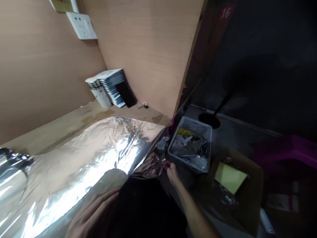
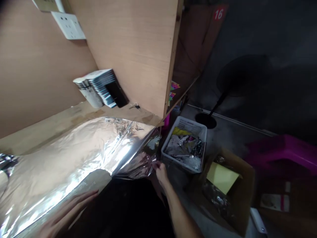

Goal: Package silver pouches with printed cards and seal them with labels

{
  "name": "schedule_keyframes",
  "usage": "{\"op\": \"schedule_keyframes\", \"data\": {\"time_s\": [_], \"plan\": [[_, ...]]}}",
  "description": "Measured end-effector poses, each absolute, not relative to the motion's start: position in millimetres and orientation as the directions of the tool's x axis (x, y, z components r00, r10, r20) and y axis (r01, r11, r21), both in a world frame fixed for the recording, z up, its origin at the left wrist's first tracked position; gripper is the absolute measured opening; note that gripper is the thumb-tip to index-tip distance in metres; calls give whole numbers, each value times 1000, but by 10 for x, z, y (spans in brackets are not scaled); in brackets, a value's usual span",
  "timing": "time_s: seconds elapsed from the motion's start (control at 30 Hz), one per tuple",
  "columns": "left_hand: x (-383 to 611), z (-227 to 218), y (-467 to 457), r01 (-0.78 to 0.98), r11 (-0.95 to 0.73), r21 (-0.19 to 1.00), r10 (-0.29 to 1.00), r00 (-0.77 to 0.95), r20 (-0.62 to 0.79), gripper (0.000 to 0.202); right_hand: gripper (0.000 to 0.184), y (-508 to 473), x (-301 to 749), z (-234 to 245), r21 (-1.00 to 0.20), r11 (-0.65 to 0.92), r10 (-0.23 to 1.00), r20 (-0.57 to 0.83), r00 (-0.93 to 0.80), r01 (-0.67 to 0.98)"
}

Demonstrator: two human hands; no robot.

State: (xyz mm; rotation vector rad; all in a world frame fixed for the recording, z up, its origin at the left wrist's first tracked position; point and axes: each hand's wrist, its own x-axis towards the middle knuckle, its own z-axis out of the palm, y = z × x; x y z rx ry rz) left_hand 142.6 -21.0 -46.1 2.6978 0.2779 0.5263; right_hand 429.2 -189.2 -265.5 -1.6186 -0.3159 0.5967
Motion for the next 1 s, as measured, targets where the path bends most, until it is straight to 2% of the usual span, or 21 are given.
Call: {"op": "schedule_keyframes", "data": {"time_s": [0.13, 0.27, 0.33, 0.43, 0.57, 0.67, 0.77, 0.9, 1.0], "plan": [[1624, -644, -315, 31, -920, 391, 162, 937, 309, 35, 57, -2336, 4328, -2475, -945, -324, 538, -147, 830, 43], [1835, -790, -396, -47, -943, 330, 65, 945, 321, 30, 45, -2512, 4326, -2307, -894, -425, 551, -131, 824, 142], [1938, -800, -325, 41, -974, 221, 112, 941, 318, 37, 42, -2541, 4324, -2269, -891, -424, 560, -118, 820, 161], [2071, -781, -87, 249, -963, 106, 265, 945, 191, 66, 44, -2526, 4327, -2291, -920, -355, 590, -84, 803, 165], [2228, -739, 227, 386, -909, 158, 386, 922, -33, 75, 53, -2281, 4353, -2414, -975, -212, 587, -77, 806, 61], [2344, -710, 377, 422, -884, 202, 416, 906, -71, 77, 61, -1945, 4398, -2466, -995, -73, 549, -96, 830, -66], [2446, -699, 548, 453, -861, 230, 448, 891, -77, 76, 60, -1652, 4495, -2402, -995, 21, 464, -79, 882, -100], [2557, -689, 861, 512, -835, 202, 509, 858, -72, 78, 53, -1548, 4709, -2114, -1000, 12, 375, -22, 927, -28], [2622, -675, 1075, 542, -820, 186, 542, 839, -53, 78, 44, -1616, 4894, -1818, -998, -57, 402, 10, 915, 36]]}}
